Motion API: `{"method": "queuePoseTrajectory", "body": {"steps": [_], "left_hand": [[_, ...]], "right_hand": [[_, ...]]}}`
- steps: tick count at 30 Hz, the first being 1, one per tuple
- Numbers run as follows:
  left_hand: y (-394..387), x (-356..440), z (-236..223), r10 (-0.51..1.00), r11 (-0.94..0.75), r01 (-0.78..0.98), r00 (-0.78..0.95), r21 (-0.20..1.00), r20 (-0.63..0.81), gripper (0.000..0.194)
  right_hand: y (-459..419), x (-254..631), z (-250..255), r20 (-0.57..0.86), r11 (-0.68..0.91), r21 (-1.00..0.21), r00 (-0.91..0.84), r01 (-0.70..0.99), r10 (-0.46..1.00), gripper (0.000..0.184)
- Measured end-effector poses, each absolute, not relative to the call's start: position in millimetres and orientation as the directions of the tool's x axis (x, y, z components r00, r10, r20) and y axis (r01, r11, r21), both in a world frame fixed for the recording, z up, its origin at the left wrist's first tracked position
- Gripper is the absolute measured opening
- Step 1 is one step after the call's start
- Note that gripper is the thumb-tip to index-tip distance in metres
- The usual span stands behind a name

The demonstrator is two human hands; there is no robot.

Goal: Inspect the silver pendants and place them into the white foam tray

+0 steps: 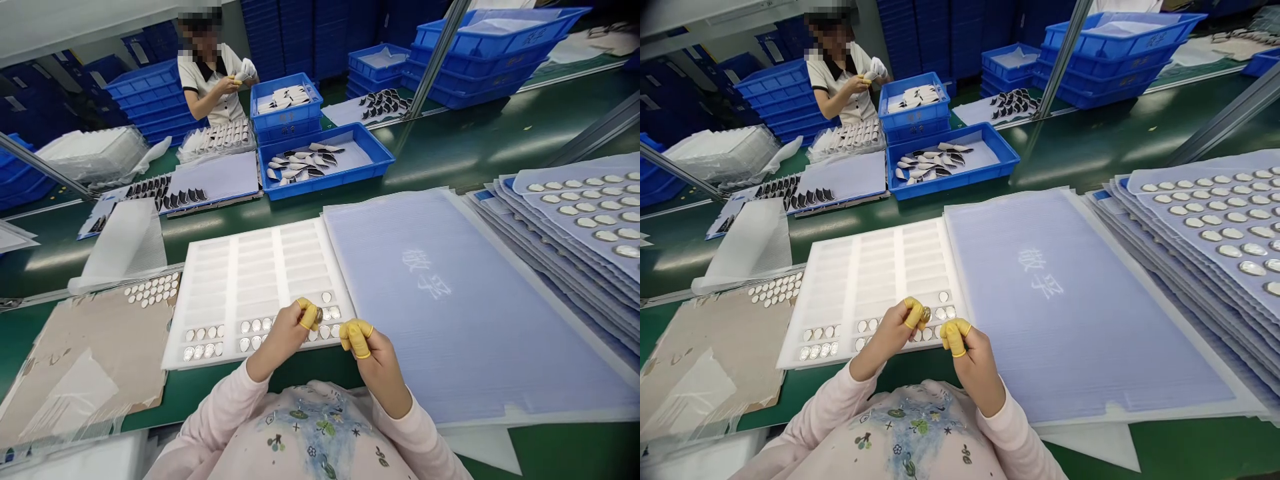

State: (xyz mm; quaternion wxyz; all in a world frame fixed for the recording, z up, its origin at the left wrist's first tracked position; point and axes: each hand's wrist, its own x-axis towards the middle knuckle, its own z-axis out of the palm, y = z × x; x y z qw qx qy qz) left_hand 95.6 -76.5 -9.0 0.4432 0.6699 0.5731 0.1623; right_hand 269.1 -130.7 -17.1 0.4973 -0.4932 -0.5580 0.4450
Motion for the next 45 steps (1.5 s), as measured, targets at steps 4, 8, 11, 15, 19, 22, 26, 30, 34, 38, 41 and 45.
{"method": "queuePoseTrajectory", "body": {"steps": [4, 8, 11, 15, 19, 22, 26, 30, 34, 38, 41, 45], "left_hand": [[-46, 101, -29, 0.945, -0.068, 0.915, 0.187, 0.397, -0.268, 0.024], [-32, 113, -51, 0.935, -0.093, 0.96, 0.176, 0.264, -0.308, 0.022], [-28, 122, -60, 0.918, -0.126, 0.972, 0.19, 0.199, -0.347, 0.017], [-21, 124, -61, 0.891, -0.17, 0.972, 0.222, 0.162, -0.395, 0.017], [-17, 114, -52, 0.87, -0.21, 0.962, 0.265, 0.175, -0.416, 0.02], [-22, 104, -44, 0.874, -0.221, 0.957, 0.28, 0.187, -0.398, 0.023], [-31, 99, -43, 0.886, -0.22, 0.962, 0.266, 0.161, -0.38, 0.027], [-31, 100, -48, 0.877, -0.228, 0.962, 0.27, 0.15, -0.397, 0.027], [-29, 98, -50, 0.869, -0.248, 0.953, 0.298, 0.174, -0.394, 0.027], [-30, 95, -52, 0.862, -0.278, 0.938, 0.339, 0.209, -0.377, 0.033], [-32, 94, -54, 0.862, -0.291, 0.93, 0.357, 0.227, -0.359, 0.035], [-39, 90, -49, 0.867, -0.303, 0.919, 0.376, 0.252, -0.326, 0.036]], "right_hand": [[-133, 273, -18, 0.13, 0.13, -0.988, -0.01, 0.078, 0.992, 0.035], [-136, 276, -18, 0.151, 0.15, -0.985, 0.007, 0.083, 0.988, 0.035], [-139, 277, -20, 0.156, 0.154, -0.984, 0.015, 0.09, 0.988, 0.035], [-139, 278, -21, 0.151, 0.148, -0.985, 0.02, 0.087, 0.988, 0.035], [-139, 278, -21, 0.159, 0.157, -0.984, 0.019, 0.084, 0.987, 0.035], [-139, 279, -20, 0.163, 0.161, -0.984, 0.021, 0.08, 0.986, 0.035], [-140, 281, -20, 0.16, 0.156, -0.984, 0.037, 0.085, 0.986, 0.034], [-141, 281, -20, 0.156, 0.151, -0.984, 0.047, 0.096, 0.987, 0.035], [-141, 281, -20, 0.157, 0.152, -0.983, 0.041, 0.104, 0.987, 0.036], [-141, 279, -18, 0.145, 0.139, -0.983, 0.046, 0.116, 0.988, 0.036], [-141, 278, -16, 0.141, 0.136, -0.983, 0.035, 0.122, 0.989, 0.038], [-143, 278, -16, 0.144, 0.14, -0.983, 0.029, 0.119, 0.989, 0.037]]}}
